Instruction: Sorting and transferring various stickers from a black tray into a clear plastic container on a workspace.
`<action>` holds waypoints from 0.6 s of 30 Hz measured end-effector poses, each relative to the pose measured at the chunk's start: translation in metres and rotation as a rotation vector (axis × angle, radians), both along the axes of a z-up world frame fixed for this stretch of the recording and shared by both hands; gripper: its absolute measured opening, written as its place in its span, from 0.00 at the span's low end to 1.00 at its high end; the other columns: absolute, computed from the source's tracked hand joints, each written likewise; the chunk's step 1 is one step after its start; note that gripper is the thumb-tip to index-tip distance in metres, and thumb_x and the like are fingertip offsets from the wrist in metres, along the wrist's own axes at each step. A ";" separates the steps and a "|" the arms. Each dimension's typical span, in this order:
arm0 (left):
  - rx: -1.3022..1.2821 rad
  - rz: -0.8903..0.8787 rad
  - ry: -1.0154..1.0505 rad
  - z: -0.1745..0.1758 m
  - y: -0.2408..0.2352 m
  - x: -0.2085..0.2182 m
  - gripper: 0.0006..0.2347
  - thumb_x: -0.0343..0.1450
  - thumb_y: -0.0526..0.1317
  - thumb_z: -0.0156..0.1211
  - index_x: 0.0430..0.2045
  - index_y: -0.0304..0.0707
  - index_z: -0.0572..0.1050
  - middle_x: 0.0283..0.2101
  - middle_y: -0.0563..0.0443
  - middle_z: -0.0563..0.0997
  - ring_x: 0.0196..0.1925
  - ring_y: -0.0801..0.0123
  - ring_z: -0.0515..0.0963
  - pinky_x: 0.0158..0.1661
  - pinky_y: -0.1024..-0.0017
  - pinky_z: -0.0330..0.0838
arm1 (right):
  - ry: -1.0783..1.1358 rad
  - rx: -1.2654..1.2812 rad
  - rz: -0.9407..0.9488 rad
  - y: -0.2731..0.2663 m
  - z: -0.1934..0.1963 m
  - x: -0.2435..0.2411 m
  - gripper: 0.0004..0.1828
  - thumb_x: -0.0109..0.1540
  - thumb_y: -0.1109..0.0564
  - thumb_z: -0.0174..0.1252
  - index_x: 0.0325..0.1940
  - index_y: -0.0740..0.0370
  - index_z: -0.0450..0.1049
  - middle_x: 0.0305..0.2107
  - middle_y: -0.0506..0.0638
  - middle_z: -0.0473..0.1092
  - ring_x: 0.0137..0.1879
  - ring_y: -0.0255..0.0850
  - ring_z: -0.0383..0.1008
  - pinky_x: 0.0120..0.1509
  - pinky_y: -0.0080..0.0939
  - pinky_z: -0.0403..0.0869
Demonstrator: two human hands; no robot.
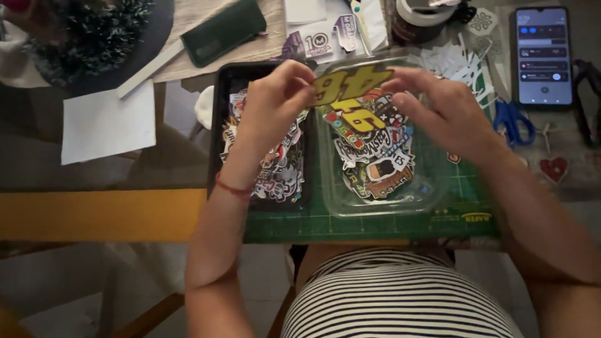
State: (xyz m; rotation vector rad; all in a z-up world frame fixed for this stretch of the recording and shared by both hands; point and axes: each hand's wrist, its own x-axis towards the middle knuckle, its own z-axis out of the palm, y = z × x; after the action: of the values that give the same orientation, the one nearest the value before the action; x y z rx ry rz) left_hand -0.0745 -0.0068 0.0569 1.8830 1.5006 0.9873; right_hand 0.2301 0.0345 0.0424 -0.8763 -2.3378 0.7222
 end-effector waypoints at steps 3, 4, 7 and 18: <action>0.014 -0.025 0.064 -0.007 0.008 0.014 0.03 0.77 0.38 0.64 0.41 0.43 0.79 0.37 0.54 0.91 0.36 0.75 0.89 0.36 0.76 0.82 | 0.050 -0.069 -0.078 0.000 0.003 -0.001 0.24 0.76 0.58 0.51 0.76 0.71 0.65 0.54 0.64 0.79 0.47 0.47 0.82 0.46 0.41 0.83; 0.021 -0.065 0.038 -0.010 0.011 0.019 0.03 0.77 0.37 0.64 0.42 0.40 0.79 0.37 0.52 0.90 0.36 0.73 0.89 0.39 0.75 0.83 | 0.088 -0.095 -0.107 0.000 0.002 -0.001 0.25 0.75 0.59 0.55 0.76 0.69 0.65 0.55 0.65 0.78 0.51 0.51 0.82 0.55 0.45 0.83; 0.014 -0.156 0.092 -0.013 0.013 0.033 0.03 0.78 0.33 0.62 0.43 0.37 0.76 0.42 0.42 0.89 0.40 0.62 0.91 0.38 0.74 0.91 | 0.064 -0.097 -0.147 0.004 -0.006 0.007 0.08 0.78 0.61 0.57 0.57 0.65 0.80 0.39 0.52 0.79 0.30 0.34 0.69 0.32 0.30 0.70; 0.099 -0.129 0.266 0.010 -0.007 0.002 0.08 0.79 0.36 0.61 0.51 0.36 0.77 0.50 0.45 0.86 0.49 0.64 0.87 0.48 0.68 0.84 | -0.430 -0.145 -0.069 0.011 -0.004 0.019 0.15 0.74 0.53 0.52 0.59 0.52 0.82 0.41 0.50 0.82 0.38 0.40 0.74 0.40 0.41 0.73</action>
State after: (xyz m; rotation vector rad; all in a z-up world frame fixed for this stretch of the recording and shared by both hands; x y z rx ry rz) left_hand -0.0720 -0.0137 0.0673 2.2235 1.4740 0.7899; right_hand 0.2491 0.0457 0.0385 -1.2766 -2.6323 0.7387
